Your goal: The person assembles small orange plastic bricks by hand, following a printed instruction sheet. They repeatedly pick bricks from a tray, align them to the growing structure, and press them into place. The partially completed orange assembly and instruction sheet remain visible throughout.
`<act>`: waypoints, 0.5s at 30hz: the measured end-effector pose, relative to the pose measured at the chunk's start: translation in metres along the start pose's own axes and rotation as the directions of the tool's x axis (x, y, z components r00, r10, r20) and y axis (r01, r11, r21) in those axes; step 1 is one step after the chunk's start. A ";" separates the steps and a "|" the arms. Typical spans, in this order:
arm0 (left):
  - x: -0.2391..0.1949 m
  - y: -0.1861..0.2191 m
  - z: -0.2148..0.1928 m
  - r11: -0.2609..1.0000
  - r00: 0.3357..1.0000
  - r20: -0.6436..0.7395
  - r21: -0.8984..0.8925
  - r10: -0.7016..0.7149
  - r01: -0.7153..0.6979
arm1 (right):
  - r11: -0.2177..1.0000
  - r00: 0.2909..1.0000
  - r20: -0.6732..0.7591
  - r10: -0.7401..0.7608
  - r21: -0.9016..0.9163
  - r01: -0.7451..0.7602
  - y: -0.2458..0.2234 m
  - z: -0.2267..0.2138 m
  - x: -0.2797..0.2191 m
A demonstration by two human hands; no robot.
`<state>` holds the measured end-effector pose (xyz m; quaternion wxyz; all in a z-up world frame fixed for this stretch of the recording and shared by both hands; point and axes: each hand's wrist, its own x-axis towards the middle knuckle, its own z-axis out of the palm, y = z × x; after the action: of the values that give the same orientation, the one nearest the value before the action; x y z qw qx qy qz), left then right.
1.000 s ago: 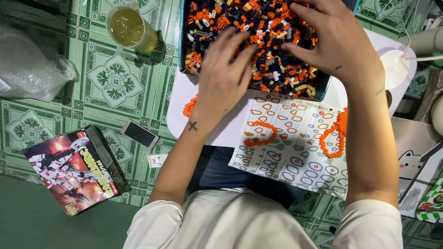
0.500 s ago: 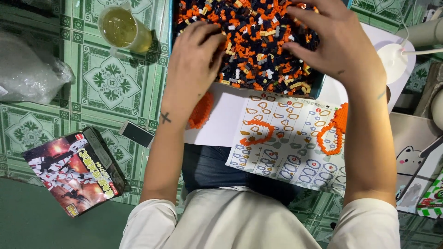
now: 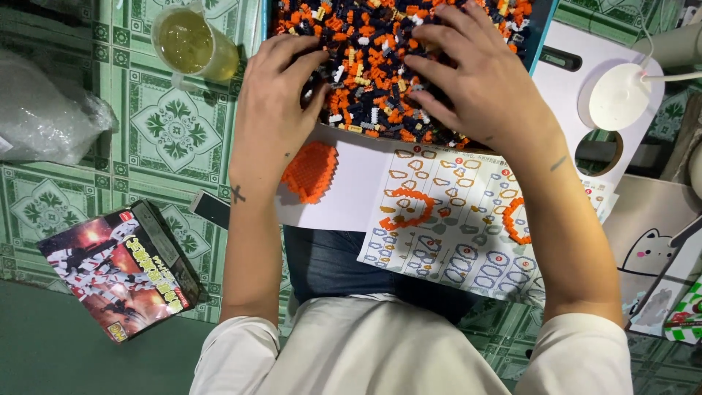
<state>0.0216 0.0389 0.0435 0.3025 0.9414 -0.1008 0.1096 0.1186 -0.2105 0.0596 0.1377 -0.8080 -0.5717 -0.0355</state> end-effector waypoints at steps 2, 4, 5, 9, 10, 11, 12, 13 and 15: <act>0.001 0.002 0.003 1.000 1.000 -0.004 0.023 0.020 -0.020 | 1.000 1.000 0.004 0.015 0.023 -0.015 -0.004 -0.001 0.001; 0.003 0.005 0.006 0.998 0.999 -0.007 0.047 0.040 -0.040 | 0.998 1.000 0.008 0.029 0.047 -0.029 -0.010 -0.001 0.004; 0.004 0.006 0.008 0.995 1.000 0.018 0.100 0.025 -0.027 | 0.997 1.000 -0.005 0.024 0.076 -0.023 -0.014 0.000 0.007; 0.005 0.003 0.012 0.982 0.998 0.057 0.189 -0.015 0.004 | 0.999 0.999 0.045 0.000 0.054 -0.002 -0.021 0.015 0.010; 0.005 0.002 0.013 0.982 0.998 0.059 0.188 -0.014 0.003 | 0.998 0.999 0.046 0.002 0.055 -0.005 -0.020 0.014 0.009; 0.004 0.000 0.013 0.991 1.000 0.020 0.131 -0.024 0.021 | 0.999 0.998 0.054 0.018 0.046 -0.020 -0.017 0.012 0.008; 0.003 -0.002 0.014 0.997 0.999 -0.019 0.072 -0.036 0.037 | 0.999 0.998 0.062 0.033 0.036 -0.035 -0.015 0.011 0.008; 0.003 -0.003 0.014 0.997 0.999 -0.020 0.073 -0.038 0.039 | 0.999 0.998 0.063 0.031 0.037 -0.034 -0.013 0.006 0.008; 0.003 -0.005 0.014 0.999 0.997 -0.081 -0.032 -0.003 0.001 | 1.000 0.997 -0.080 0.020 -0.019 -0.021 -0.008 -0.003 0.006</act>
<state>0.0275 0.0341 0.0307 0.3214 0.9314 -0.0891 0.1458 0.1137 -0.2036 0.0655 0.1530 -0.8130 -0.5571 -0.0721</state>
